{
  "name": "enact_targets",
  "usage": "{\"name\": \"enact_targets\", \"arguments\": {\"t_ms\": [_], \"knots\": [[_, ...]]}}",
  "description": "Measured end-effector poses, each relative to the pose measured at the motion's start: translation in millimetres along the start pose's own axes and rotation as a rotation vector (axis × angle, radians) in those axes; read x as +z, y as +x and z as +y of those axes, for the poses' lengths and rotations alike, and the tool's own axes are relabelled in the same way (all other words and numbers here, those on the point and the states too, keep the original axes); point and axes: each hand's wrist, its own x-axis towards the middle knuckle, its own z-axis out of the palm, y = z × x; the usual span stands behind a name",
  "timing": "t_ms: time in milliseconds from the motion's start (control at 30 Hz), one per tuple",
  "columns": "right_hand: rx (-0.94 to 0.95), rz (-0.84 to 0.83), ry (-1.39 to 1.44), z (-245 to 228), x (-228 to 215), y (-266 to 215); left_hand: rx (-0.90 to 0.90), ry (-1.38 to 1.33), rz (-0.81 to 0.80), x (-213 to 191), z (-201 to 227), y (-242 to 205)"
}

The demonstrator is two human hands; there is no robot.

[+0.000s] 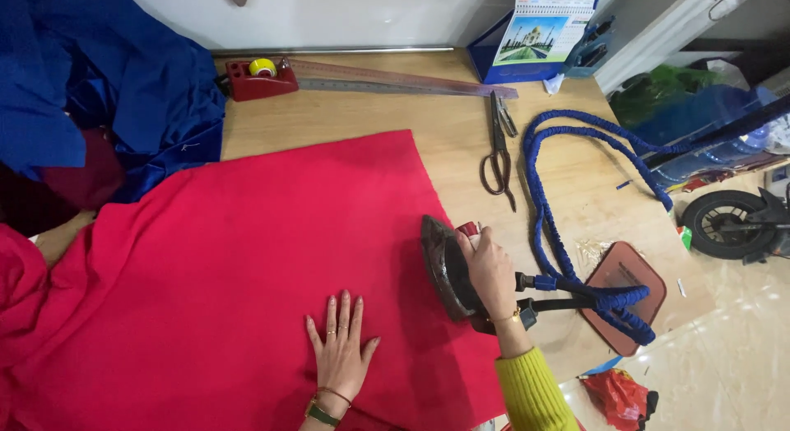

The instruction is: The person is using a steam iron to smooth out wrinkles on a large piece of red fabric laid out on a workbench.

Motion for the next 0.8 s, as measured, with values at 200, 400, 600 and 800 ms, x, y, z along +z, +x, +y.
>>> {"name": "enact_targets", "arguments": {"t_ms": [200,400,600,800], "knots": [[0.050,-0.044,0.058,-1.2,-2.9,-1.5,0.006,-0.023,0.011,-3.7,-1.4,3.9],[0.089,-0.076,0.082,-4.3,-10.6,4.9,-0.023,-0.027,0.018,-6.8,-4.3,6.2],[-0.108,-0.230,0.163,-36.4,-26.7,4.9,-0.100,-0.014,0.006,-3.3,-18.7,9.5],[-0.308,-0.211,0.082,-96.3,4.5,28.6,-0.150,0.004,0.008,-8.5,-30.5,13.4]]}}
